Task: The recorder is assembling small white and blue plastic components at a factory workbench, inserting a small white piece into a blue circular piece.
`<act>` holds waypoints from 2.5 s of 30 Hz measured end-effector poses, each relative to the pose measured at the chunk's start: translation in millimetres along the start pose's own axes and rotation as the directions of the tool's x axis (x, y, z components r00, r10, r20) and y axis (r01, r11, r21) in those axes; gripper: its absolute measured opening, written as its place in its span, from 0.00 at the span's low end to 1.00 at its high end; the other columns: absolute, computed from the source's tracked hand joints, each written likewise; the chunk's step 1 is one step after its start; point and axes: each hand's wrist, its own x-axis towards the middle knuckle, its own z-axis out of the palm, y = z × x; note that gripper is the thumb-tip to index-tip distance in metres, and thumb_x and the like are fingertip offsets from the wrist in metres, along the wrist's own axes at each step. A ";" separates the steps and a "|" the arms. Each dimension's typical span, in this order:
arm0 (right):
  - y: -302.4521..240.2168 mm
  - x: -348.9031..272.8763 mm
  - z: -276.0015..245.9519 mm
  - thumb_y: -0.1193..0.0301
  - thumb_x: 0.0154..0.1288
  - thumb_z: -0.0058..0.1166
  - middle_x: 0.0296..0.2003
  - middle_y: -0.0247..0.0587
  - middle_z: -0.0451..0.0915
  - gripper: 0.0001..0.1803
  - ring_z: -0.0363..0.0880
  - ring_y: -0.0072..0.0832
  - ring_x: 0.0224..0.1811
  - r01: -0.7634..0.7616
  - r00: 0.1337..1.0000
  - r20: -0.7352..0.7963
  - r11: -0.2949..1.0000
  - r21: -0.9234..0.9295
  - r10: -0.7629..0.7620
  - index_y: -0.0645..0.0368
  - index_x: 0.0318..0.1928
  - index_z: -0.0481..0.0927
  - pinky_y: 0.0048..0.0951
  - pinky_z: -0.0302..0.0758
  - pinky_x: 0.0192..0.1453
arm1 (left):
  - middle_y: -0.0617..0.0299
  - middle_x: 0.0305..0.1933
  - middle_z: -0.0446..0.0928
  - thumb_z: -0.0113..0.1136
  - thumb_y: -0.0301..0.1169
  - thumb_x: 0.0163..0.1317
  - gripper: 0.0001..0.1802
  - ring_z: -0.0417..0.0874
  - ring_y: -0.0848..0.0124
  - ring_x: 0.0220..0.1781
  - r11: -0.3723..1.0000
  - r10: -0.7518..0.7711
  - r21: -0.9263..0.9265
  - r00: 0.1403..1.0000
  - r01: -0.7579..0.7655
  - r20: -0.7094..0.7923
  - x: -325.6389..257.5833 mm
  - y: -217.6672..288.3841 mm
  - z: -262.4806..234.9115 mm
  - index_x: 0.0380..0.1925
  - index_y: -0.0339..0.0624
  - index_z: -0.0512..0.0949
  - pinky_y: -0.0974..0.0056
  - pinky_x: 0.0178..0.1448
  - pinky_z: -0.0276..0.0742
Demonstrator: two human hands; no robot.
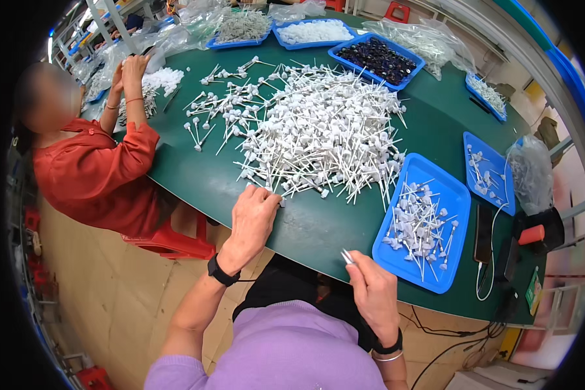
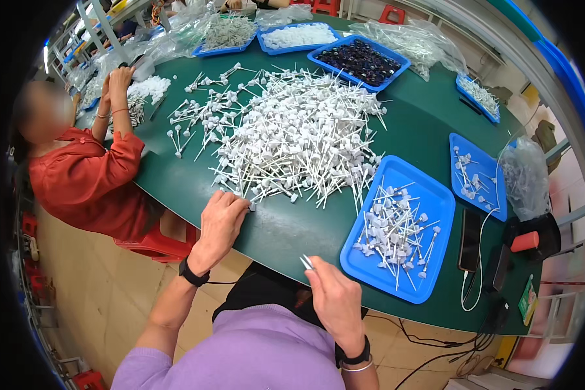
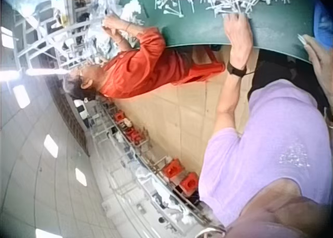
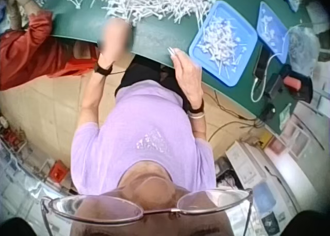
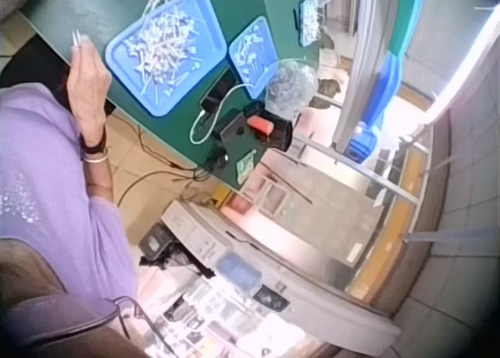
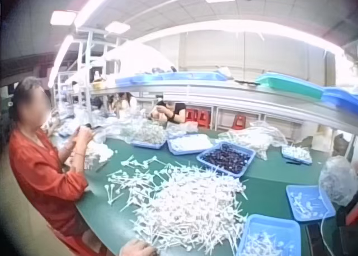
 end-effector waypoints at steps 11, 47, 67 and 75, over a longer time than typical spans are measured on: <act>1.6 2.0 4.1 0.73 0.68 0.57 0.31 0.47 0.81 0.11 0.80 0.46 0.28 -0.009 0.999 0.037 1.000 0.012 0.008 0.61 0.49 0.79 0.39 0.73 0.30 | 0.58 0.31 0.72 0.61 0.24 0.49 0.06 0.74 0.60 0.36 0.989 0.068 0.127 0.998 -0.069 0.014 -1.8 -7.4 13.5 0.29 0.41 0.78 0.58 0.38 0.71; -27.3 18.5 15.3 0.78 0.71 0.50 0.25 0.37 0.77 0.11 0.73 0.18 0.22 -0.221 0.974 -0.012 0.956 0.191 0.228 0.67 0.50 0.81 0.21 0.65 0.25 | 0.62 0.32 0.80 0.67 0.29 0.61 0.10 0.80 0.76 0.29 0.499 -0.351 -0.771 0.905 0.397 0.239 -22.9 69.5 -12.0 0.42 0.39 0.82 0.70 0.32 0.76; -17.2 21.4 2.9 0.72 0.69 0.55 0.25 0.43 0.73 0.12 0.76 0.42 0.22 0.168 0.986 0.040 0.977 -0.131 -0.164 0.55 0.51 0.76 0.39 0.71 0.24 | 0.55 0.47 0.83 0.59 0.21 0.67 0.13 0.86 0.72 0.45 -0.053 -0.265 -0.826 0.790 0.561 0.553 -35.0 76.1 0.0 0.50 0.30 0.80 0.71 0.44 0.80; -15.5 22.5 7.2 0.73 0.68 0.55 0.25 0.42 0.73 0.14 0.77 0.42 0.20 0.178 0.984 0.071 0.954 -0.240 -0.165 0.55 0.53 0.76 0.40 0.72 0.22 | 0.55 0.49 0.82 0.60 0.17 0.65 0.14 0.84 0.73 0.47 0.016 -0.264 -0.867 0.838 0.499 0.478 -31.4 86.5 -1.6 0.50 0.28 0.78 0.70 0.54 0.80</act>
